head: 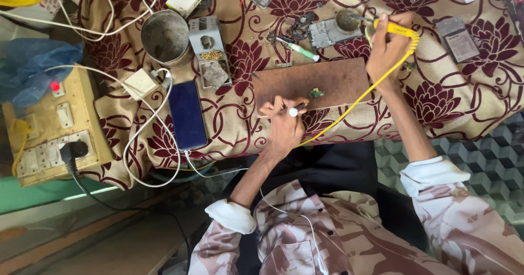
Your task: The person uses a soldering iron and solder wire to apply solder to a small green circuit board held on a wooden board. The person repeatedly heats the board and feeds solder, maintaining a steady hand throughout the process.
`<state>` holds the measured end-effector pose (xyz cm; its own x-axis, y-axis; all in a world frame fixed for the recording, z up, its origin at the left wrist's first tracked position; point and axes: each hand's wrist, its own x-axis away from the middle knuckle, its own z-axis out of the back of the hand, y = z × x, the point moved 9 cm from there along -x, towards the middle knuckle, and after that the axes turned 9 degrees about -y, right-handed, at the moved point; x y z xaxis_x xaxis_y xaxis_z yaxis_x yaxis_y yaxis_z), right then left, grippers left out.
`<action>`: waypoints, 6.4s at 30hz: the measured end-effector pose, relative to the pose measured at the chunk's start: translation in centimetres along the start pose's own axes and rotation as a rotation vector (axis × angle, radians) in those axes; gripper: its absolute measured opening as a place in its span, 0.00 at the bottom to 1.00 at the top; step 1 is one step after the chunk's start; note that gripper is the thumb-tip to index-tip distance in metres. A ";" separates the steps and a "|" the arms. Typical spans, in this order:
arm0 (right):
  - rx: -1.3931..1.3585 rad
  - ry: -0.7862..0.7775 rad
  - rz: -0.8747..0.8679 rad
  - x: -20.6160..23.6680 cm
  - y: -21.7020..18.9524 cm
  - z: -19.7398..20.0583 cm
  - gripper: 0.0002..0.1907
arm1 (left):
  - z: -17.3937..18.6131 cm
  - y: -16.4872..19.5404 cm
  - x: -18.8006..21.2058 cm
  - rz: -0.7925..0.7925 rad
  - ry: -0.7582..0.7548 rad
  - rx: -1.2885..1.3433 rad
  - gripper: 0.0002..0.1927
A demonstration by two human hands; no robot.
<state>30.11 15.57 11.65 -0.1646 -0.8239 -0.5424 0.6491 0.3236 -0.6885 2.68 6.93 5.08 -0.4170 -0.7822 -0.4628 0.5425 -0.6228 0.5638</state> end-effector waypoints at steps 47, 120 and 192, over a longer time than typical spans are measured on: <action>-1.176 0.208 -0.343 14.6 3.5 1.1 0.20 | 1.8 0.4 -0.2 0.010 0.021 0.032 0.13; -0.868 0.288 -0.243 16.9 3.8 0.7 0.16 | 1.7 -0.2 0.4 0.054 -0.013 0.046 0.15; -0.882 0.303 -0.229 16.9 3.6 0.5 0.14 | 3.2 -0.2 0.0 -0.023 0.105 0.040 0.13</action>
<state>30.05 2.59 0.24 -0.4832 -0.7952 -0.3662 -0.1950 0.5056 -0.8405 0.26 7.00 7.14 -0.3492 -0.7634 -0.5434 0.5031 -0.6420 0.5786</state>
